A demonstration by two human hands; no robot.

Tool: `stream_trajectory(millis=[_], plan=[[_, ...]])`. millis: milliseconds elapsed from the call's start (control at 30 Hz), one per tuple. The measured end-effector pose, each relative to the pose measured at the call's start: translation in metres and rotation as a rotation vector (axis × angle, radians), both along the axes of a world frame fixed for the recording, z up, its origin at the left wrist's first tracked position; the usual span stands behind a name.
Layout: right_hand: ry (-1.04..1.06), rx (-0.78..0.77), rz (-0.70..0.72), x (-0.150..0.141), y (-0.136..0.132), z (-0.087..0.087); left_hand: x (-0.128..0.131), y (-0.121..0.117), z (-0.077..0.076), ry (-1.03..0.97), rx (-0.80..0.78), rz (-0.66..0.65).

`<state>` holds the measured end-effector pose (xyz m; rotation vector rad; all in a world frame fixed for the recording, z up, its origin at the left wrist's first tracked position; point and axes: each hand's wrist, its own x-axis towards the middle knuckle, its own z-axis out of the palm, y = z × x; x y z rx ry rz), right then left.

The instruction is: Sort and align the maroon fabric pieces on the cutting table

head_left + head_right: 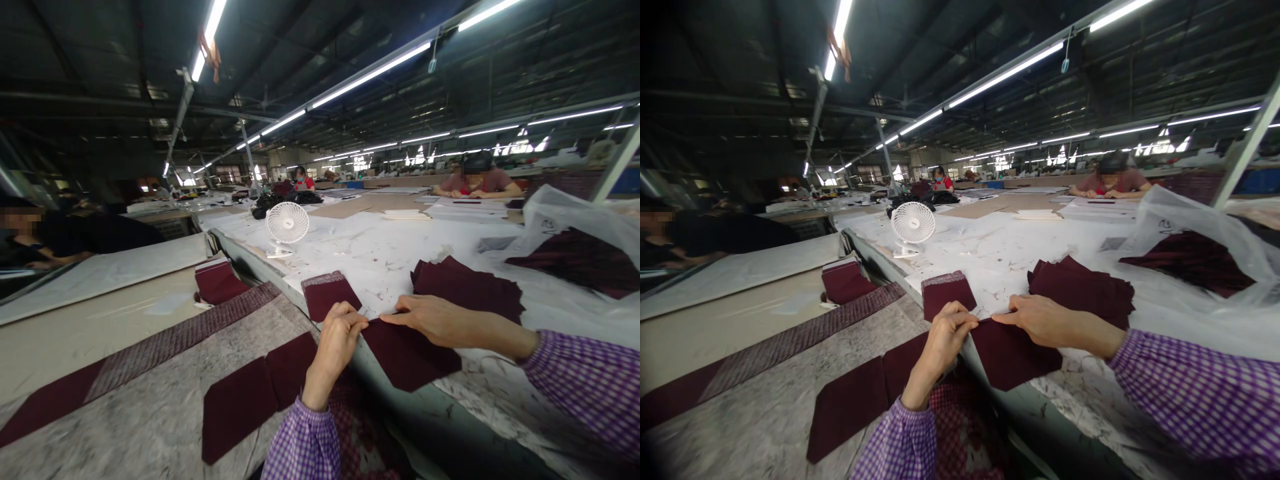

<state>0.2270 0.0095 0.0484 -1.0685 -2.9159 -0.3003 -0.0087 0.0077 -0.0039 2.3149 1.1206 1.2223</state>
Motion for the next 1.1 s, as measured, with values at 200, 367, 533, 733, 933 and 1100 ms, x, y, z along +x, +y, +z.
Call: stream_trajectory(millis=[200, 367, 533, 733, 933, 1100], plan=[[-0.213, 0.07, 0.072, -0.019, 0.007, 0.009, 0.0, 0.0, -0.001, -0.006, -0.002, 0.0], [-0.203, 0.05, 0.101, -0.025, 0.008, 0.013, -0.009, 0.002, -0.003, -0.038, -0.024, -0.024], [-0.173, 0.065, 0.107, -0.036, -0.002, 0.02, -0.031, 0.005, 0.001, -0.166, -0.073, 0.078], [-0.095, 0.126, -0.075, -0.037, -0.006, 0.009, -0.036, 0.01, -0.005, -0.03, 0.043, 0.13], [0.16, -0.338, -0.107, -0.022, 0.009, 0.028, -0.029, 0.015, -0.006, 0.109, 0.025, 0.22], [0.263, -0.256, -0.354, 0.035, 0.032, 0.063, -0.02, 0.02, 0.005, 0.23, 0.043, 0.283]])
